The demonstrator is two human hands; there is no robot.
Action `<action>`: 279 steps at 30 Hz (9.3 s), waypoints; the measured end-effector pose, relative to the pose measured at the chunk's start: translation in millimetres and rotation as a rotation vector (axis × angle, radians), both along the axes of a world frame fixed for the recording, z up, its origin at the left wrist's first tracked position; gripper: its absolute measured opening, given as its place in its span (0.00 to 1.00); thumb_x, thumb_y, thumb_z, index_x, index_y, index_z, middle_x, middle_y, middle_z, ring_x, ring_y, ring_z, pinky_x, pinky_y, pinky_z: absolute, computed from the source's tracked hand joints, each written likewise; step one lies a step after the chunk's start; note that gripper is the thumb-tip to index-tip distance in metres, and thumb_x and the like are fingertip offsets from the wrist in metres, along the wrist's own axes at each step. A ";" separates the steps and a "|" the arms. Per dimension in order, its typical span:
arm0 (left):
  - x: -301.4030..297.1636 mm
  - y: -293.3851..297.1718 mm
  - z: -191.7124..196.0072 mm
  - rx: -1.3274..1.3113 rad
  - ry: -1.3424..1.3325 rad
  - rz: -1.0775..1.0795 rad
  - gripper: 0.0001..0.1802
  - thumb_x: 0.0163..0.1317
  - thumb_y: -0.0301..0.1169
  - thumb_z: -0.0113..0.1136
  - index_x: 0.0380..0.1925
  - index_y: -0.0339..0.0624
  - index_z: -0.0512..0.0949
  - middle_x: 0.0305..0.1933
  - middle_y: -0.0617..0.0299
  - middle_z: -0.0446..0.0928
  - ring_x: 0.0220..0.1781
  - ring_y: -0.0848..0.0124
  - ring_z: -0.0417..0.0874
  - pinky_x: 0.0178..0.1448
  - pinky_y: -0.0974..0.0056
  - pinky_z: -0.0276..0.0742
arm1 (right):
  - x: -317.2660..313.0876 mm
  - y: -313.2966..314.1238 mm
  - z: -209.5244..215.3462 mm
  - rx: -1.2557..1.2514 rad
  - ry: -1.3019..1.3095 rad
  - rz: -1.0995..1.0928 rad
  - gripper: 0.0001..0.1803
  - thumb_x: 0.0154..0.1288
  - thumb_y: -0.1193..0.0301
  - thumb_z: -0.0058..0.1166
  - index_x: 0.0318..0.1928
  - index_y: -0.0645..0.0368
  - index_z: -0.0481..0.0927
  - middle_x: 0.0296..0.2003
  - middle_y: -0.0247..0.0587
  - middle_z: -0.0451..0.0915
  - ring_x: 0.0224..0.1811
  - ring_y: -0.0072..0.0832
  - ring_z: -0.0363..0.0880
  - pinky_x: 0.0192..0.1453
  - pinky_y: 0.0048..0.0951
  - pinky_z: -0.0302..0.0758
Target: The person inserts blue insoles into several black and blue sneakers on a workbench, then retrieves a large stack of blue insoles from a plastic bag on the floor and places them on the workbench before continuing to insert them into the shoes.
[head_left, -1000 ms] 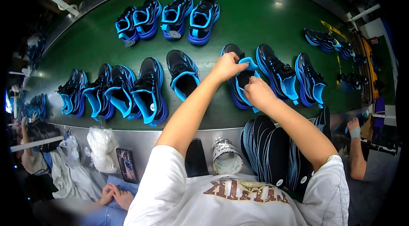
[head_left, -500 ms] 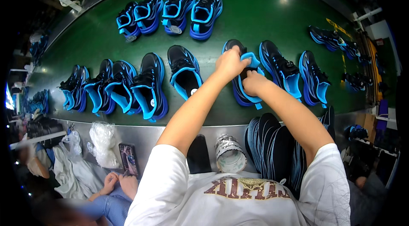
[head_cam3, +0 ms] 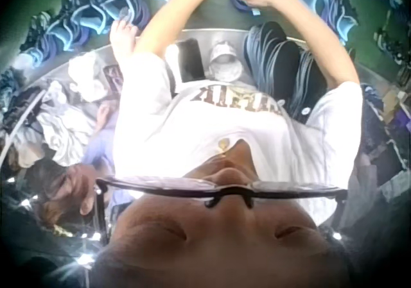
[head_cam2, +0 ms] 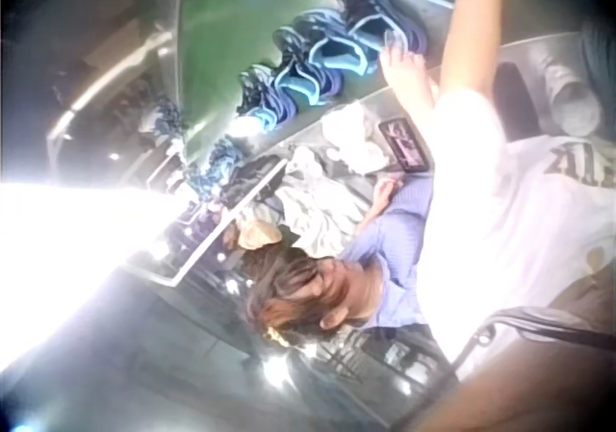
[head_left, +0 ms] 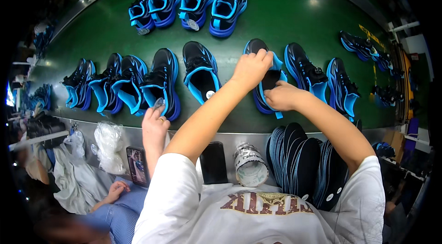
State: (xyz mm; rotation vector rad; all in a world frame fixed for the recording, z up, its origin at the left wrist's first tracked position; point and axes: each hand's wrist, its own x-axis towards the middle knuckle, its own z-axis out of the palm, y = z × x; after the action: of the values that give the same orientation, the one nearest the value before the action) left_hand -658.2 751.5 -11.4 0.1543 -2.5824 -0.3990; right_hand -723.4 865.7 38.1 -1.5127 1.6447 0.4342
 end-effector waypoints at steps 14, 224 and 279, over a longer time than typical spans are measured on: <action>12.8 24.8 10.4 0.376 0.153 0.135 0.04 0.48 0.27 0.58 0.26 0.42 0.74 0.24 0.58 0.69 0.24 0.57 0.73 0.27 0.58 0.68 | 50.4 84.2 17.2 -0.663 0.170 -0.434 0.09 0.48 0.71 0.55 0.34 0.57 0.78 0.35 0.37 0.69 0.40 0.33 0.67 0.39 0.32 0.62; -99.7 140.6 40.9 0.053 -0.382 0.002 0.04 0.56 0.28 0.46 0.29 0.41 0.70 0.37 0.56 0.75 0.28 0.61 0.77 0.29 0.60 0.72 | 65.4 405.0 98.0 -0.730 0.060 -1.128 0.29 0.48 0.66 0.58 0.49 0.65 0.62 0.53 0.69 0.58 0.53 0.58 0.62 0.54 0.42 0.64; -206.5 222.4 5.1 0.865 -0.174 0.055 0.28 0.52 0.49 0.54 0.35 0.30 0.75 0.21 0.51 0.76 0.25 0.68 0.78 0.29 0.66 0.70 | -171.2 261.0 33.0 -0.468 0.493 -0.558 0.12 0.48 0.67 0.51 0.33 0.61 0.76 0.34 0.52 0.73 0.35 0.46 0.74 0.42 0.38 0.72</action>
State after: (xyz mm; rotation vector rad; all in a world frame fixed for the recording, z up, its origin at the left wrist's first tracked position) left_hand -864.6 973.9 -6.3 0.5738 -2.3769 -1.5087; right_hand -894.6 1126.6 71.1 -1.2253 2.5978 0.1128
